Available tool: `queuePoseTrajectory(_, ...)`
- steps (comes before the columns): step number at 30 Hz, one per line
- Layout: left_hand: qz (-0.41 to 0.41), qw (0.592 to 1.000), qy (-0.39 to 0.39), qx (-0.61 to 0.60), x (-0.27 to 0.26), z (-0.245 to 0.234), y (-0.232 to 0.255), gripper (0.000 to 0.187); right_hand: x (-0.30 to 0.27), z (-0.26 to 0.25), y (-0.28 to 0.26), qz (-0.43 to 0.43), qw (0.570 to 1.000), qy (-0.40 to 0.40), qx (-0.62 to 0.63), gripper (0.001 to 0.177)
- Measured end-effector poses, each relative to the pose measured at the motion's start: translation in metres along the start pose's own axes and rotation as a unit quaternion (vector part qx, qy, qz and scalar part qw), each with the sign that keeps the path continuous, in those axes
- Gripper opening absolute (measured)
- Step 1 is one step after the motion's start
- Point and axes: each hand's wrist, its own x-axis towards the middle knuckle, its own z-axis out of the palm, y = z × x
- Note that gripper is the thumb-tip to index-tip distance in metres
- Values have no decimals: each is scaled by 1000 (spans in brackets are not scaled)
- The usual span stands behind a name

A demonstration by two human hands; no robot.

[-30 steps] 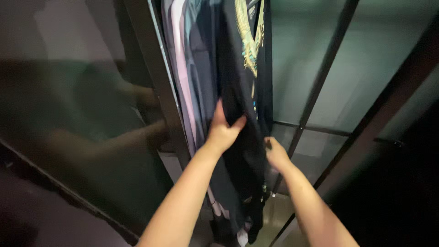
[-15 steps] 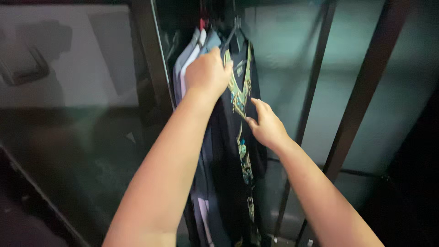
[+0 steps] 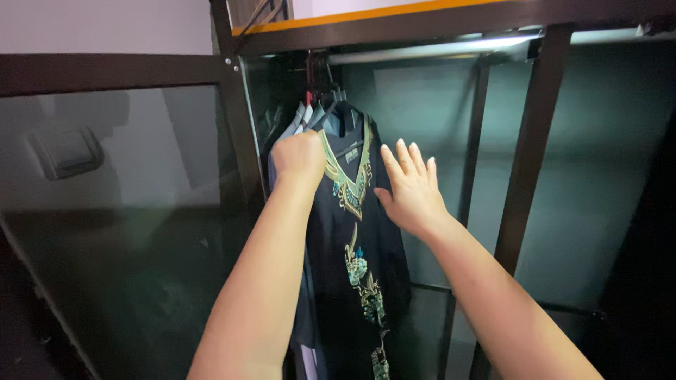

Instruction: The person picks up several dresses from a bed, one at a time, and hangs them on a rack inside a wardrobe.

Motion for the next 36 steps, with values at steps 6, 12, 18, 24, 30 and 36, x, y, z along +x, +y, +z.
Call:
queuePoseTrajectory(6,-26,1000,2,16,-14,-61,20,39,10,-25,-4,-44,997,54,-21,85)
queuePoseTrajectory(12,39,992,91,83,-39,-129,39,63,18,-57,-19,-110,981,156,18,82)
queuePoseTrajectory(18,74,977,164,111,-77,-174,34,77,21,-81,-41,-157,962,211,65,80)
queuePoseTrajectory(24,71,972,173,140,-105,-227,24,82,15,-105,-67,-177,948,250,91,80)
queuePoseTrajectory(30,62,967,195,153,-135,-289,22,84,-5,-139,-104,-159,955,234,91,82)
queuePoseTrajectory(36,61,966,187,170,-182,-357,24,82,-49,-185,-155,-166,946,246,129,83)
